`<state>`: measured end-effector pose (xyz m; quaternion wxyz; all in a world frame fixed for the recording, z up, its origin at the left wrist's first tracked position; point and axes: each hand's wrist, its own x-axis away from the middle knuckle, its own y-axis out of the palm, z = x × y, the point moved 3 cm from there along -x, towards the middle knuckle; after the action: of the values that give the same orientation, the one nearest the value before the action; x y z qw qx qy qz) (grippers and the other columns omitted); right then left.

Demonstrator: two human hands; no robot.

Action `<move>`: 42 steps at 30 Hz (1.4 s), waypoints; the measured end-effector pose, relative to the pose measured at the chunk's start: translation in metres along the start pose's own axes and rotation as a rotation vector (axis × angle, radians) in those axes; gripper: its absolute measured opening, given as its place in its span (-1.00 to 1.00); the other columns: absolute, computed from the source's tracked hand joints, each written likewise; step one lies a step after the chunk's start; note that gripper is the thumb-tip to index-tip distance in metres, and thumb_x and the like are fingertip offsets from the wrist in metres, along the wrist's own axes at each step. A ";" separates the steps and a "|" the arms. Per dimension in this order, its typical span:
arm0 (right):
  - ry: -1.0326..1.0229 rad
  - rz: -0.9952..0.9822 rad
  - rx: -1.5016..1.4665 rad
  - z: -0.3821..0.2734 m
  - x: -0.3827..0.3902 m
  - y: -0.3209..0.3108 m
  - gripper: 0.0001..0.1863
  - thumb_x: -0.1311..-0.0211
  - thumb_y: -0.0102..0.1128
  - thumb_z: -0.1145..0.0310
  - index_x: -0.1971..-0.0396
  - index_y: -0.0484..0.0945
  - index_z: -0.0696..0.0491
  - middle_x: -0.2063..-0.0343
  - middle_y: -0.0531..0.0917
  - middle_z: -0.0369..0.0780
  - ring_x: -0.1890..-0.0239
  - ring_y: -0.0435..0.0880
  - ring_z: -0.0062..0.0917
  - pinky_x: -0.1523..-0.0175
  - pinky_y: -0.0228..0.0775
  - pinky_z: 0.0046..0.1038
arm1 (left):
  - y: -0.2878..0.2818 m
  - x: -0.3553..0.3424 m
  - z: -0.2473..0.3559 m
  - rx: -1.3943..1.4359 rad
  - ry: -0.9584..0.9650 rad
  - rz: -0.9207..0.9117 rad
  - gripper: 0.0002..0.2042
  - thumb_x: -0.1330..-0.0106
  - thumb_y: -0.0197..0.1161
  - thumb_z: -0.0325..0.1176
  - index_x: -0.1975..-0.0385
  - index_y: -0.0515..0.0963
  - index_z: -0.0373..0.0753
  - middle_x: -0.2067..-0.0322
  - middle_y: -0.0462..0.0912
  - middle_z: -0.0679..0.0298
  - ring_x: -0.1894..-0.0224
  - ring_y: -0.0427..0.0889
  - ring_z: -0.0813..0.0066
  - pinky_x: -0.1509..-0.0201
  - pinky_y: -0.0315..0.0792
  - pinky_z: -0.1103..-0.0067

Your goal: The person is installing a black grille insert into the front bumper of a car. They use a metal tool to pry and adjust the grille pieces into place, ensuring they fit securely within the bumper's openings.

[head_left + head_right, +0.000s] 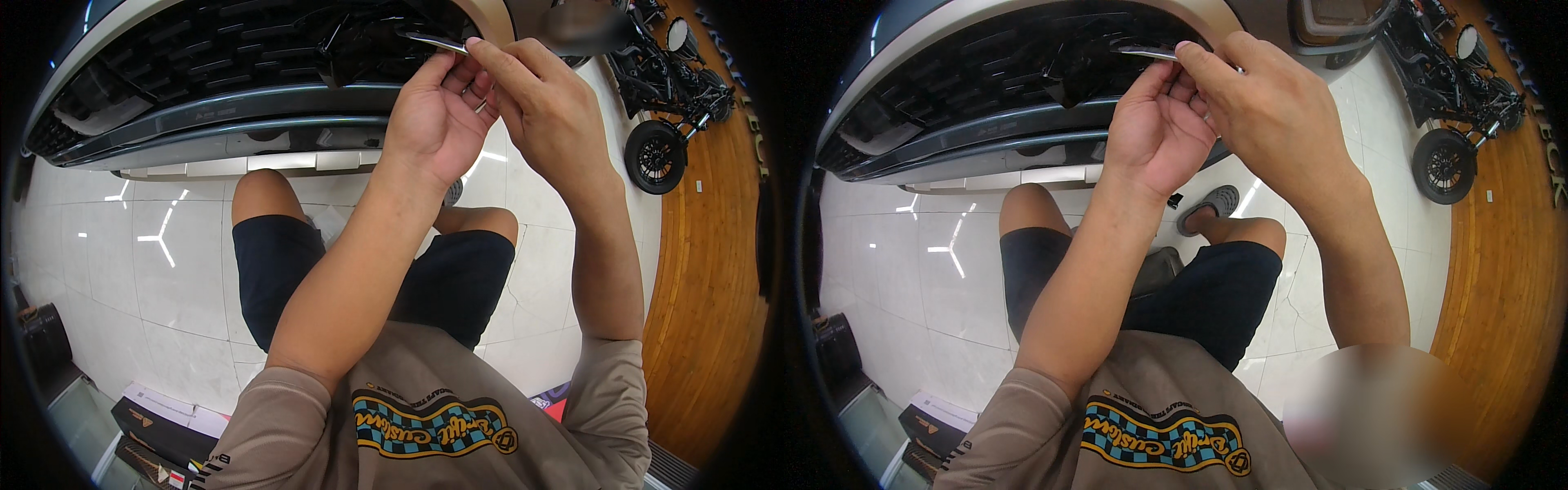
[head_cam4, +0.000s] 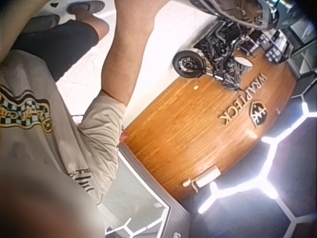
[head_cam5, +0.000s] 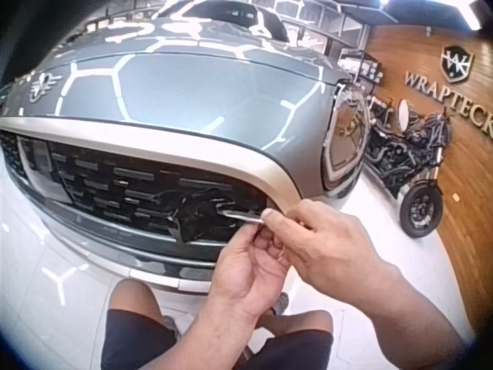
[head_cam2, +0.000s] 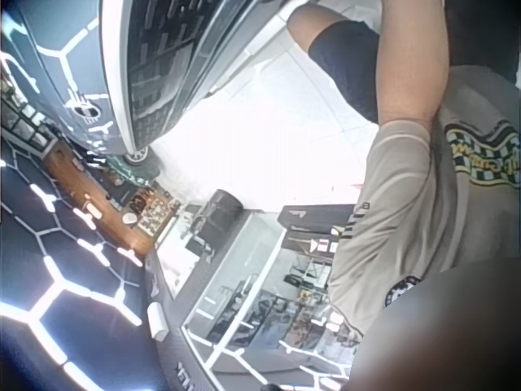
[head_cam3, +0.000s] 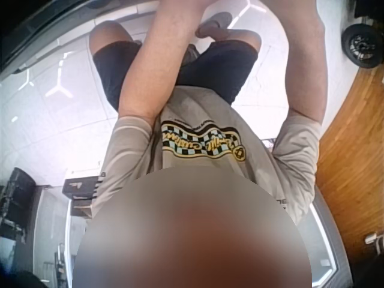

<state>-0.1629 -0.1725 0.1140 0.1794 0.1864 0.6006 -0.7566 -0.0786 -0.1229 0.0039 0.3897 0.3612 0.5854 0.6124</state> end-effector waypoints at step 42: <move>0.053 -0.026 0.113 -0.012 -0.002 -0.012 -0.59 -0.08 0.31 0.46 0.00 0.65 0.00 0.37 0.59 -0.26 0.28 0.69 -0.38 0.27 0.56 -0.37 | 0.001 0.000 0.002 -0.003 -0.022 -0.042 -0.82 -0.52 0.13 -0.22 0.18 0.59 -0.16 0.29 0.63 0.42 0.15 0.57 0.55 -0.11 0.48 0.41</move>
<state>-0.1668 -0.1578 0.1224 0.1428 0.2086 0.5636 -0.7864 -0.0766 -0.1216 0.0045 0.4095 0.3550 0.5873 0.6011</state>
